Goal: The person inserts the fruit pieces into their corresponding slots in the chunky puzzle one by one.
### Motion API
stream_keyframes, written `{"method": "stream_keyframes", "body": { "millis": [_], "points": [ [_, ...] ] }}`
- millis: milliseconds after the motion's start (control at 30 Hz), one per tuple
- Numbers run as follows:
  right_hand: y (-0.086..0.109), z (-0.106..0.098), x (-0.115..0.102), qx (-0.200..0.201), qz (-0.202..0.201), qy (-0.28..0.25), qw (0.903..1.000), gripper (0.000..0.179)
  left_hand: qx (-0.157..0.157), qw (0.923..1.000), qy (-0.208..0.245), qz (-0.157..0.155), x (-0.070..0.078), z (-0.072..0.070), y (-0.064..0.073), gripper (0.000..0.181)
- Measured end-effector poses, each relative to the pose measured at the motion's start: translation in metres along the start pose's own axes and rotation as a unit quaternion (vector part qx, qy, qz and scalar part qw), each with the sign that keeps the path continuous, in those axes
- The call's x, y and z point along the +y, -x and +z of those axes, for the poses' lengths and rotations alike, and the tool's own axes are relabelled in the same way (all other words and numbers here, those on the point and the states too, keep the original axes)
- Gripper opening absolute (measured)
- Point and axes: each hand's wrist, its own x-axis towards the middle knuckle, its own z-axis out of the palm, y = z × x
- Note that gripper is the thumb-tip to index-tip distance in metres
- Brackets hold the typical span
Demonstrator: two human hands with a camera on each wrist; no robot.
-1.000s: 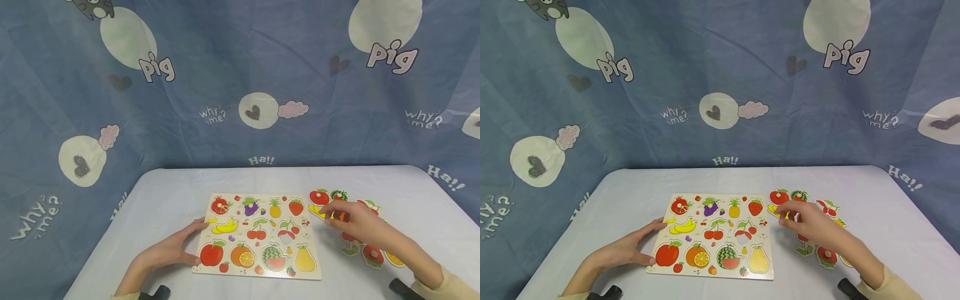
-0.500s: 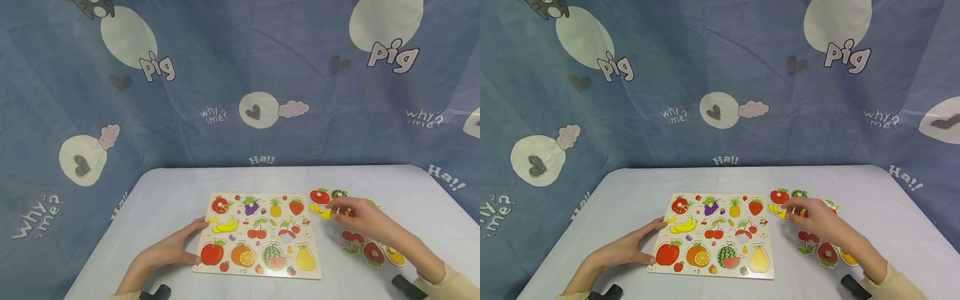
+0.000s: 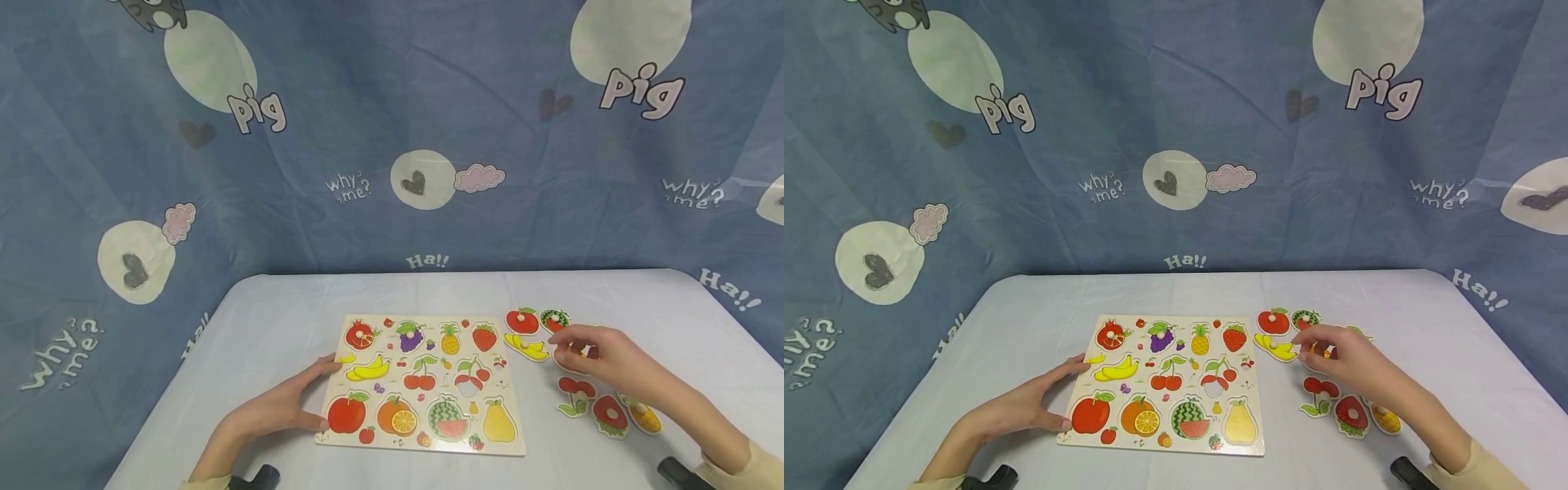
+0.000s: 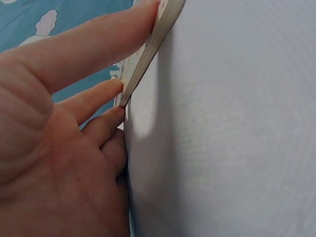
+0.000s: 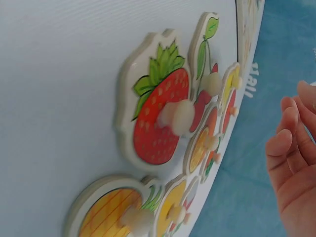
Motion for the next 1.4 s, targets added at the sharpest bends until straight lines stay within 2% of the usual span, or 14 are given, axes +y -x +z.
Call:
{"method": "stream_keyframes", "body": {
  "millis": [433, 667, 833, 933, 1133, 1400],
  "points": [
    [0.019, -0.001, 0.009, -0.025, 0.033, -0.004, 0.9991, 0.029, 0.001, 1.0, 0.0, -0.002, 0.001, 0.0, 0.001, 0.093],
    [0.032, -0.002, 0.018, -0.022, 0.024, -0.005, 0.9995, 0.027, 0.002, 1.0, -0.006, -0.003, 0.0, 0.0, -0.001, 0.094],
    [0.041, -0.004, 0.023, -0.026, 0.061, 0.002, 0.9978, 0.027, 0.003, 1.0, -0.005, -0.005, 0.0, 0.0, -0.001, 0.094],
    [0.047, -0.004, 0.028, -0.023, 0.073, 0.015, 0.9969, 0.026, 0.005, 0.9999, -0.006, -0.009, 0.0, 0.001, -0.001, 0.095],
    [0.06, -0.005, 0.038, -0.006, 0.053, 0.029, 0.9982, 0.022, 0.008, 0.9998, -0.013, -0.016, -0.001, 0.001, -0.001, 0.095],
    [0.073, -0.007, 0.045, 0.003, 0.095, 0.026, 0.9952, 0.02, 0.01, 0.9997, -0.012, -0.02, -0.001, 0.002, -0.004, 0.094]
  ]
}}
